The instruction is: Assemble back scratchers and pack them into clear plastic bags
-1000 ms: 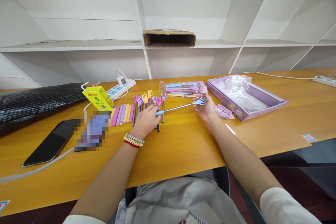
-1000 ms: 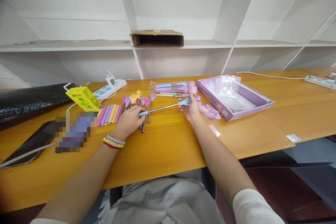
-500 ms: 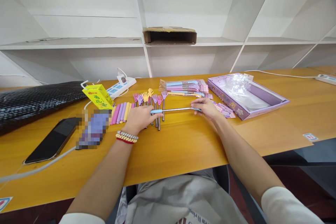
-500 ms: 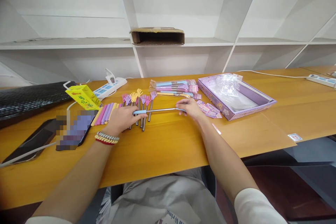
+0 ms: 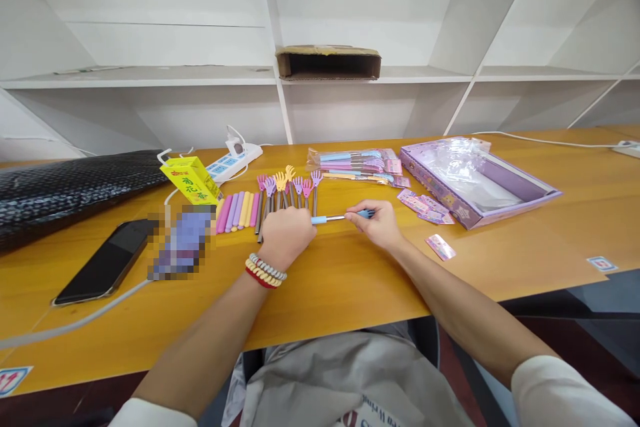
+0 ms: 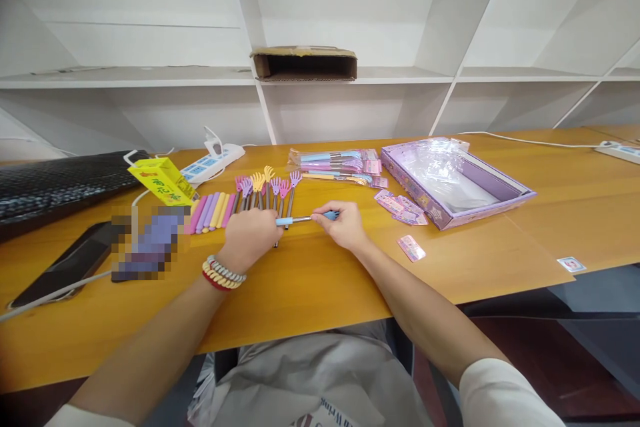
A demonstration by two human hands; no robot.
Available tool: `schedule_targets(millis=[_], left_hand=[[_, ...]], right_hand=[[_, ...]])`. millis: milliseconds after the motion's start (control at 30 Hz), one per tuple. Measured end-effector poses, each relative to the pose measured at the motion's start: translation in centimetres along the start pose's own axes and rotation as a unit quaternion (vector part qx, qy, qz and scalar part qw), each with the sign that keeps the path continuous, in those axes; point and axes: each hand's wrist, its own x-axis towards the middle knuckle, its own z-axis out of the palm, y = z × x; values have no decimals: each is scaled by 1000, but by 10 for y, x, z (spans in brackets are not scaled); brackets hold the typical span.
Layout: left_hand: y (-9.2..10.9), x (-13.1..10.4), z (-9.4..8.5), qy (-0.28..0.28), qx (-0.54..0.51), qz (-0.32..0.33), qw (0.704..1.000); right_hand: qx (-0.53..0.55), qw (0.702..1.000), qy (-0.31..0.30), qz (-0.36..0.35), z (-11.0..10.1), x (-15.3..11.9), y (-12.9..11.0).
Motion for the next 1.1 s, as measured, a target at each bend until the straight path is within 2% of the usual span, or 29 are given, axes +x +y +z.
schedule_targets(millis=[233,433,600,733,833,1000,1100], left_hand=[[10,-7,-5,-3,-2,-12,1000],[16,-9,-7,-1,8,-19,1000],[19,-10,-3,5,11,-7,1000],[14,-4,4,10,-2,0,1000],[6,1,9,31,-23,16,999],[-7,6,12,93,-77,57,991],[-16,10,15,108,-101,96,984]], right_hand=[[-26,999,6,-25,2,-3,-3],[2,1000,14,-21,6,-3,-6],[32,999,-16,-2,3,-2,-7],[31,997,-66,8,-1,0,-9],[67,993,-99,23,-2,4,-11],[179,977,-67,95,-5,17,-3],[198,972,-52,118,-11,21,3]])
